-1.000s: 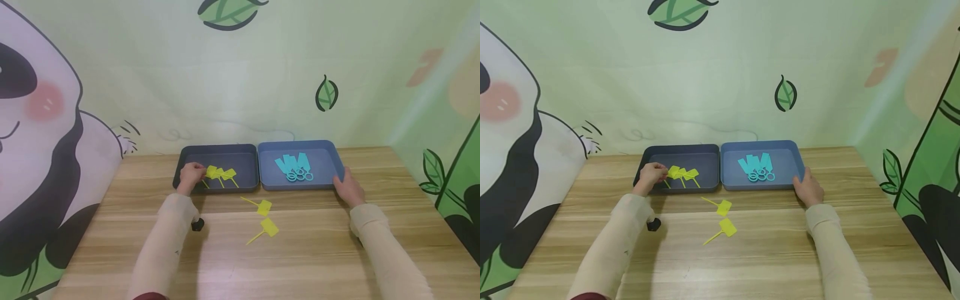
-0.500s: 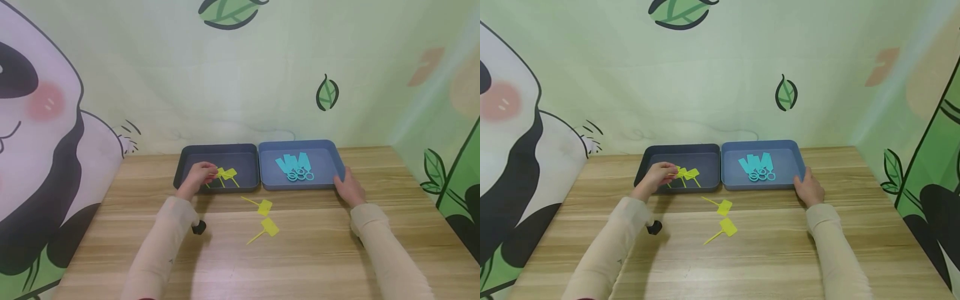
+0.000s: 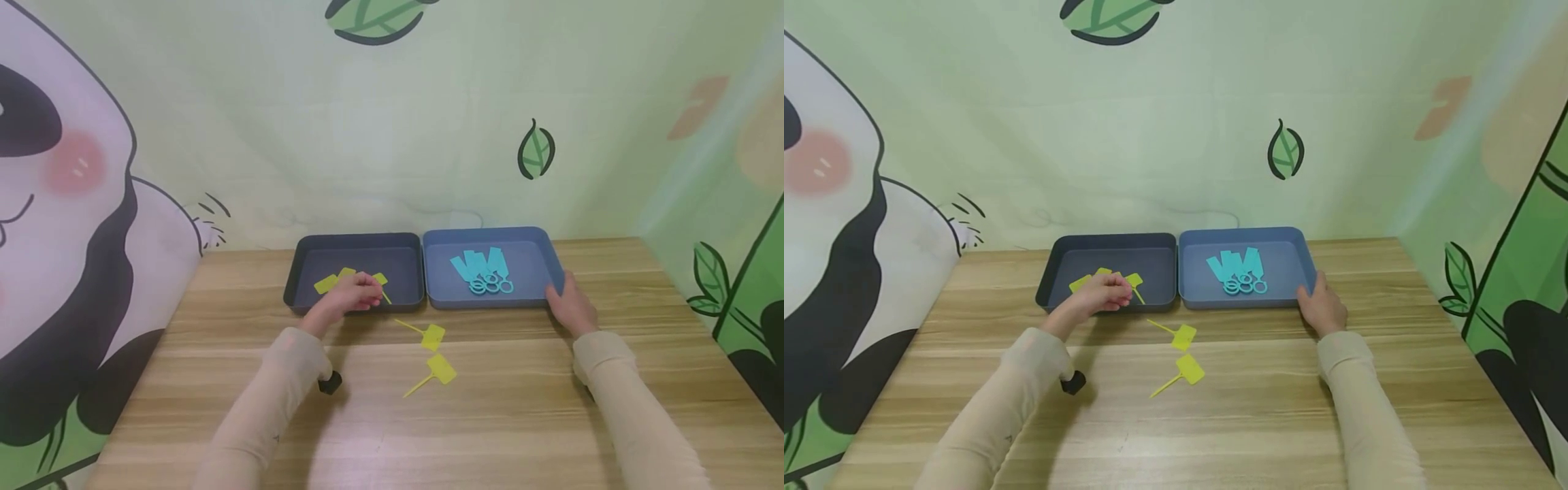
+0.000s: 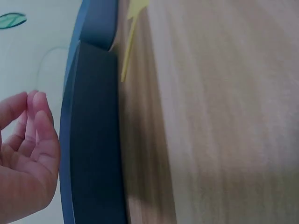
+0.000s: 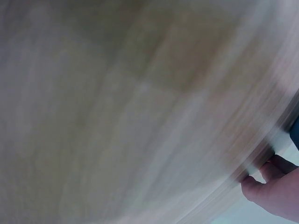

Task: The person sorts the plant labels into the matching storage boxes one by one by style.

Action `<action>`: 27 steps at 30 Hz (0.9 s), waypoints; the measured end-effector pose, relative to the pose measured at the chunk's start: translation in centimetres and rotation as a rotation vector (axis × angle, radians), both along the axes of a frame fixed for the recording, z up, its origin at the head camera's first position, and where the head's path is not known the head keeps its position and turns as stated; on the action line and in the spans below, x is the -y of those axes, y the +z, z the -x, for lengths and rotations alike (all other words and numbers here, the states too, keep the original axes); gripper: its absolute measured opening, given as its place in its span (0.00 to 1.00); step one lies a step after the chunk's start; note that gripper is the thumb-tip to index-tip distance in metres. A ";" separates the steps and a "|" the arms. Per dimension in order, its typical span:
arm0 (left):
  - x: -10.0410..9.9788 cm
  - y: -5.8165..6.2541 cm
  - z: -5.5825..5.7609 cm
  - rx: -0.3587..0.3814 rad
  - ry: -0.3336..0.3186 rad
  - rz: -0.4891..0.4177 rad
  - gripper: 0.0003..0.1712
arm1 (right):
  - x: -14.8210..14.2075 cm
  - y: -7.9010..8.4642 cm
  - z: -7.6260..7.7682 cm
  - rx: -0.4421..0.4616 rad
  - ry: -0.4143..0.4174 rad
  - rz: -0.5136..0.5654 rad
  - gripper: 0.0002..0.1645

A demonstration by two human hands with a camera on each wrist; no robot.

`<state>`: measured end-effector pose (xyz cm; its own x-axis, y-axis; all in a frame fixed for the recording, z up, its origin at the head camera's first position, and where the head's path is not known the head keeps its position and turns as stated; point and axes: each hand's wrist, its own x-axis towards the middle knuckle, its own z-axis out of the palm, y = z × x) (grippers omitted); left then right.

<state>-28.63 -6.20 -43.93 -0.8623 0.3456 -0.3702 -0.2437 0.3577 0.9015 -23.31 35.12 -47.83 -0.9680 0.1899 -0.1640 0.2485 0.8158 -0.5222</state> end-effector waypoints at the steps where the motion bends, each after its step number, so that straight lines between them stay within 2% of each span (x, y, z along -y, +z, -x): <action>1: -0.2 0.0 -0.2 -0.002 -0.032 0.016 0.07 | 0.0 0.0 0.0 0.001 -0.001 0.000 0.42; 6: -0.9 -0.5 -0.9 -0.025 -0.161 0.092 0.09 | -0.1 -0.1 0.1 -0.001 -0.001 0.004 0.42; 12: -2.1 -1.1 -1.5 -0.059 -0.237 0.171 0.14 | 0.0 0.0 0.0 -0.002 0.000 0.003 0.42; 15: -2.7 -1.4 -1.7 -0.089 -0.269 0.183 0.14 | 0.0 0.0 0.0 -0.002 0.000 0.000 0.42; 21: -3.9 -1.6 -2.3 -0.206 -0.313 0.192 0.11 | 0.0 0.0 0.0 -0.005 -0.001 -0.003 0.42; 27: -5.0 -2.1 -2.8 -0.362 -0.355 0.268 0.10 | 0.0 0.0 0.0 -0.010 0.000 -0.011 0.42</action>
